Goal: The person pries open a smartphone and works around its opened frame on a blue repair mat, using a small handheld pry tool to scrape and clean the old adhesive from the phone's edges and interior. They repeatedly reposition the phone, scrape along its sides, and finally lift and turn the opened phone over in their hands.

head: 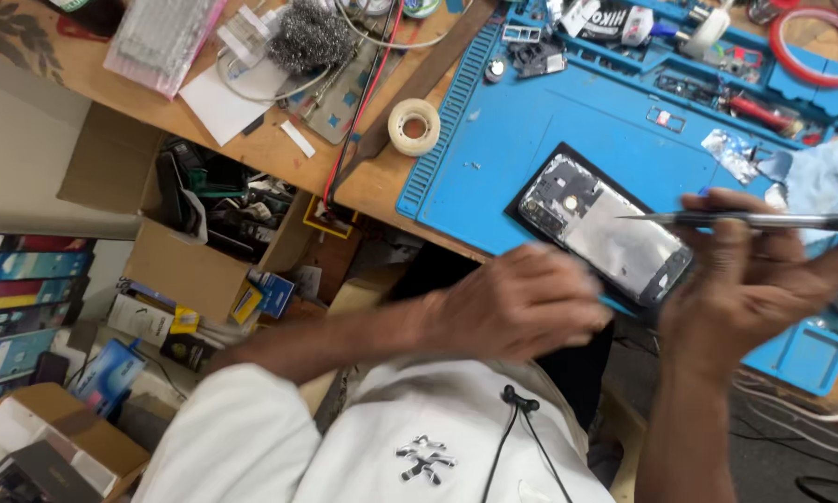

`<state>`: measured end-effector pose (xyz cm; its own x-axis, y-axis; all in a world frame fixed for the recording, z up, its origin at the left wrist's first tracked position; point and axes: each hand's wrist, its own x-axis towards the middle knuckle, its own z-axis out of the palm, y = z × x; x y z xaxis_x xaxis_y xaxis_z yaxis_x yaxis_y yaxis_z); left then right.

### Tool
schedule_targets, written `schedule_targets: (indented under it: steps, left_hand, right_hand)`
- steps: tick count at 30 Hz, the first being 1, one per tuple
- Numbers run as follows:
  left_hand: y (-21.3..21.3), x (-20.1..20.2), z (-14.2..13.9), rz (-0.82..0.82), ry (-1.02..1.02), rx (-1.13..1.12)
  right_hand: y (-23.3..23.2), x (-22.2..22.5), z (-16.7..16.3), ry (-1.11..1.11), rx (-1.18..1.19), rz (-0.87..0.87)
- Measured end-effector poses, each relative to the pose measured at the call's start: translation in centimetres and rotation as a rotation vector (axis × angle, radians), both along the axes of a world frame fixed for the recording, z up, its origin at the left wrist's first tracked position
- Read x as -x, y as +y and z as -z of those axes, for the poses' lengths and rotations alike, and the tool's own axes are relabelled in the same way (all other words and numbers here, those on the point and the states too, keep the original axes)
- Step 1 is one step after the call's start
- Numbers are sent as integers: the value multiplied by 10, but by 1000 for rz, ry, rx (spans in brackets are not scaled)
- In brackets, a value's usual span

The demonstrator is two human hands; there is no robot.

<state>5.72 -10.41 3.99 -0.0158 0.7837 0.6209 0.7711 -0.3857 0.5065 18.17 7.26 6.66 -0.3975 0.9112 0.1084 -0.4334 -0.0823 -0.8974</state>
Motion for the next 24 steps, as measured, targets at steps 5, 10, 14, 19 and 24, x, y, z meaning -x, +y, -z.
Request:
schedule_targets:
  steps: [5, 10, 14, 19, 24]
  left_hand:
    - [-62, -12, -29, 281, -297, -356]
    - [-66, -20, -29, 566, -309, -363]
    - [-61, -16, -30, 553, -400, -335]
    - [-57, 4, -33, 402, -296, -428]
    - [-69, 5, -20, 279, -407, -295]
  right_hand:
    - [-19, 40, 16, -203, -440, -245]
    - [-32, 85, 26, -219, -475, -392]
    - [-38, 108, 21, -260, -574, -457]
    - [-42, 120, 19, -272, -480, -471]
    - [-43, 119, 23, -282, -529, -470]
